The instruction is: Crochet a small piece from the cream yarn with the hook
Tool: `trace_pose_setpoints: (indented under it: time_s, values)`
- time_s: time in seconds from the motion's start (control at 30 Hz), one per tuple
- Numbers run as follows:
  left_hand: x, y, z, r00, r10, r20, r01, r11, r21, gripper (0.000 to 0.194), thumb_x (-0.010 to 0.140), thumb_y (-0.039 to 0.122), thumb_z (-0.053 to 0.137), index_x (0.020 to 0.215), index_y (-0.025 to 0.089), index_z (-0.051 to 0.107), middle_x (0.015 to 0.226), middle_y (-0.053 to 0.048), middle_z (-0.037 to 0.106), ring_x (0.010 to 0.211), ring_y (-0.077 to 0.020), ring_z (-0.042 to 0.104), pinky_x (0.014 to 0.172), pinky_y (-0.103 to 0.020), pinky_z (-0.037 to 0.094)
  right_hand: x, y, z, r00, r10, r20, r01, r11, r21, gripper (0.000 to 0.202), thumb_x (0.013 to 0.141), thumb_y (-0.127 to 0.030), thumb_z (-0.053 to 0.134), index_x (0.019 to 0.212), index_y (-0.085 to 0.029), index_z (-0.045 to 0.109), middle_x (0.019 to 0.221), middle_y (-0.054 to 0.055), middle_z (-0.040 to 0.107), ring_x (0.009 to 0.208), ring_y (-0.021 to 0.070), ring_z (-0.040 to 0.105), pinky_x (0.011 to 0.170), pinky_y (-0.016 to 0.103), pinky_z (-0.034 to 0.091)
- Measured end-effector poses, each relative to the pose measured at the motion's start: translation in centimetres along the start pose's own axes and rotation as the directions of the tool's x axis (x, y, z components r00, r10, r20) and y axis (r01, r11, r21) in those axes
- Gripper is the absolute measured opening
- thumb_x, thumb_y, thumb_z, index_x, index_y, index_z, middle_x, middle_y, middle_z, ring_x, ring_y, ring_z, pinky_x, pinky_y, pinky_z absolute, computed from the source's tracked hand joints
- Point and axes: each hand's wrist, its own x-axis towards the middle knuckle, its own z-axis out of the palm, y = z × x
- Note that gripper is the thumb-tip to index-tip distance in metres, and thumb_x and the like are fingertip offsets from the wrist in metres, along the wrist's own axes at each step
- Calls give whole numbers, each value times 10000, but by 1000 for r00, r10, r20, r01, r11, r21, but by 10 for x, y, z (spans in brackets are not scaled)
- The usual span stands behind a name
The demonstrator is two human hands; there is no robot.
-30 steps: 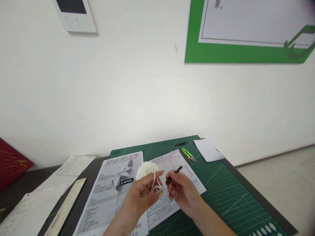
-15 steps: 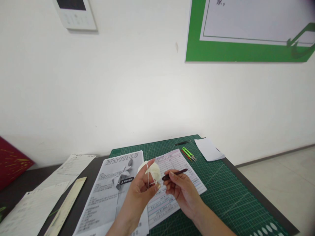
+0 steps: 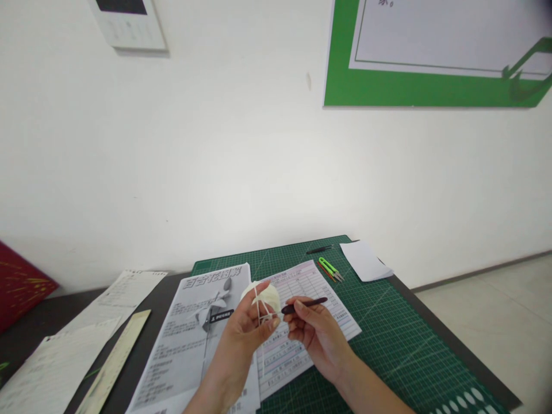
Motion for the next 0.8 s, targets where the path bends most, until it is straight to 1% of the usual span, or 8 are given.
trace_pose_setpoints:
  time_s: [0.17,0.33,0.4,0.5,0.6,0.7,0.77,0.8]
  values:
    - [2,1,-5,999,-7,35,7,1000,-1,422,696,173,677,1099,250,579,746,15,614,760,-142,549,773,-287,388,0,-1,1,1000,4,3,-4,1000,-2,182,695,-239,732,793,-92,690,607,50,710,462,72,603,470,164,544]
    - [-1,4,0,999,-6,45,7,1000,-11,528,675,169,695,1169,273,542,834,-9,659,837,-168,570,824,-307,390,-1,0,0,1000,-2,-12,2,1000,-11,190,694,-246,733,797,-92,692,609,52,712,462,75,606,470,163,539]
    - [-3,3,3,1000,11,-2,-11,1000,-10,612,650,179,714,1215,294,509,743,24,638,776,-155,568,816,-310,394,-1,0,0,1000,-13,-22,12,1000,-18,190,690,-249,736,792,-94,693,600,49,711,460,76,608,471,161,537]
    - [-2,-3,4,993,68,-98,-67,998,18,728,607,205,740,1270,307,459,599,71,546,652,-132,532,759,-301,406,0,0,0,999,-38,-36,37,999,-35,188,684,-252,740,785,-99,697,598,48,710,465,81,612,477,163,533]
    - [0,-10,4,976,123,-179,-112,991,69,764,591,230,748,1288,299,441,592,77,498,647,-132,520,745,-295,403,0,0,1,996,-75,-50,72,995,-64,192,681,-263,742,781,-103,701,602,49,711,476,88,613,476,171,528]
    - [1,-16,6,961,139,-241,-120,989,89,763,595,247,744,1290,303,435,608,76,497,673,-145,536,765,-310,405,-1,0,2,991,-111,-69,104,989,-101,194,678,-267,743,782,-107,706,613,56,715,491,101,615,478,182,517]
    - [0,-17,8,951,141,-276,-119,988,94,767,597,251,742,1294,299,426,599,78,506,678,-152,548,761,-311,412,-2,2,3,981,-178,-78,158,965,-209,175,703,-264,721,796,-117,710,627,60,717,506,115,616,499,209,516]
    - [-1,-17,9,947,142,-288,-119,988,96,766,598,247,740,1295,293,425,591,79,512,684,-154,554,759,-306,413,-4,3,2,968,-242,-68,211,928,-307,153,722,-258,702,805,-130,711,648,62,719,527,128,620,518,230,517]
